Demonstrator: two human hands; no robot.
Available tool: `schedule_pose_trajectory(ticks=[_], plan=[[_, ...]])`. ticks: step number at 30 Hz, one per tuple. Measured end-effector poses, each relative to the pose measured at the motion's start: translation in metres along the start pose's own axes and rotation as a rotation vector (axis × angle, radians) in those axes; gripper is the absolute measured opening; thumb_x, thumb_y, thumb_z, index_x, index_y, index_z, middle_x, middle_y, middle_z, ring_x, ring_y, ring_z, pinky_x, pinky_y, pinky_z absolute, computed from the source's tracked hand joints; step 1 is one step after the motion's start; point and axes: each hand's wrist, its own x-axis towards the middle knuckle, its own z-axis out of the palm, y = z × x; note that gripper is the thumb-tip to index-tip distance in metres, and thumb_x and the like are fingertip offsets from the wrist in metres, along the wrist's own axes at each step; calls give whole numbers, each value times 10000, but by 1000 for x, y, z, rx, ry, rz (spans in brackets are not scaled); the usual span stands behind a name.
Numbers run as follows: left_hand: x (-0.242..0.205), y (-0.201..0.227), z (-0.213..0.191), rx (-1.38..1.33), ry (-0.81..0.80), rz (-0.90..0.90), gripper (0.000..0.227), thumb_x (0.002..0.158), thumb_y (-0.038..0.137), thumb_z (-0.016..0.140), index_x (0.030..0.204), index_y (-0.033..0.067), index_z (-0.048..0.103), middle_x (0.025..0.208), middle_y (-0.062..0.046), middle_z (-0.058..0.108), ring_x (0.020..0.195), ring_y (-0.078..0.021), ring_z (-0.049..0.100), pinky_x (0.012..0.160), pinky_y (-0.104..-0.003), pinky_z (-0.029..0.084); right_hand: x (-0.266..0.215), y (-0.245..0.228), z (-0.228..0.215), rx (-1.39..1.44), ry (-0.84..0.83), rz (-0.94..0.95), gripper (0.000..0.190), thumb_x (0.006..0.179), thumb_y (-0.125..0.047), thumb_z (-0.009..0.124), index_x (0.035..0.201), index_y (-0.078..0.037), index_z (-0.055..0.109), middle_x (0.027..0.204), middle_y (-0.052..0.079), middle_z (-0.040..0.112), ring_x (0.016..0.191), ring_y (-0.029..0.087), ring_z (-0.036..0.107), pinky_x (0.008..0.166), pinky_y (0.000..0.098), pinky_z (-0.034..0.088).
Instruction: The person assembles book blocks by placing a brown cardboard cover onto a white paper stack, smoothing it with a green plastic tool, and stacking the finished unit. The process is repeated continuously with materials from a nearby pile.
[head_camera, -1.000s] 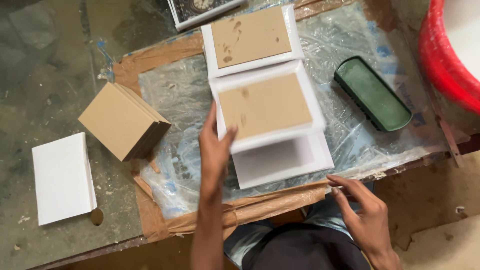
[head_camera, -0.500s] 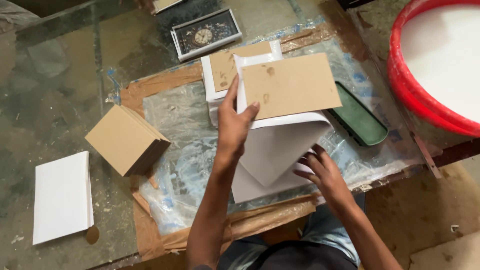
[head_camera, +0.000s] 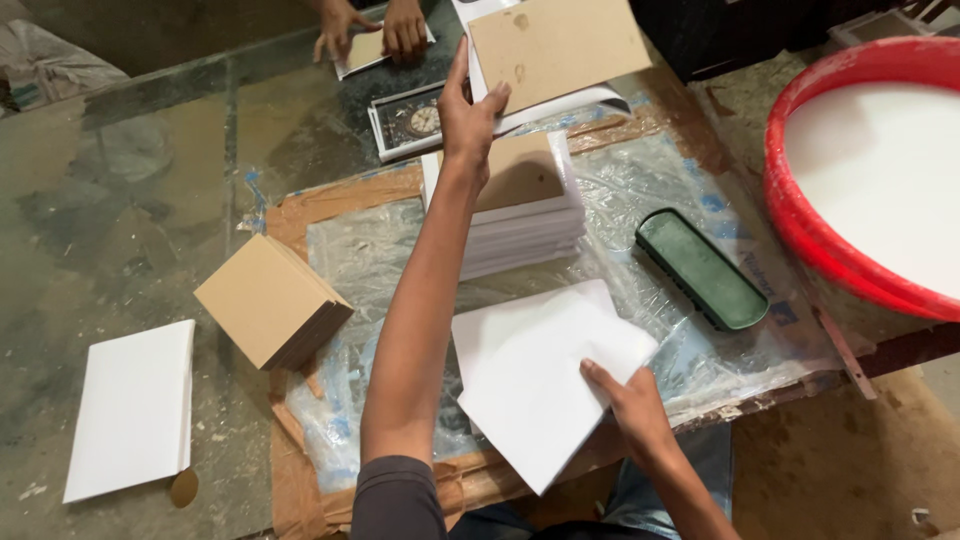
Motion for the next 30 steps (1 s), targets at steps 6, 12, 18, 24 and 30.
schedule_pose_trajectory(ticks=[6,12,18,24,30], plan=[[-58,-48,-58,311,112,-321,828,770,-146,624,1533,107,427,1481,-131,575,1097,-203,695,833,-316,583,-19,6,-22,-9,53,162,471,880,-252,701,1176,111,650,809,165,709,671,254,677,576,411,511],[-95,-51,-100,456,163,-257,763,788,-46,713,1509,83,499,1381,-151,673,1149,-227,700,942,-311,551,-13,17,-30,14,41,97,444,873,-244,732,1095,139,692,817,173,738,687,217,698,617,337,559],[-87,-57,-101,667,198,-138,738,794,26,783,1478,100,516,1375,-176,650,1241,-287,643,1030,-371,502,-8,17,-15,60,77,-2,446,874,-253,739,1084,138,695,830,179,743,709,208,699,630,323,564],[-104,1,-79,877,184,-209,744,880,208,741,1529,67,405,1363,-209,619,1243,-360,620,1028,-441,511,-11,21,-11,73,93,-17,436,939,-275,701,1067,142,690,866,166,735,758,189,666,686,326,543],[-240,70,-64,1132,-86,-559,654,976,513,532,1511,145,462,1068,-143,780,1037,-328,739,923,-461,561,-20,11,-5,388,133,-63,405,974,-300,635,1202,33,594,1122,102,689,1044,143,643,909,291,523]])
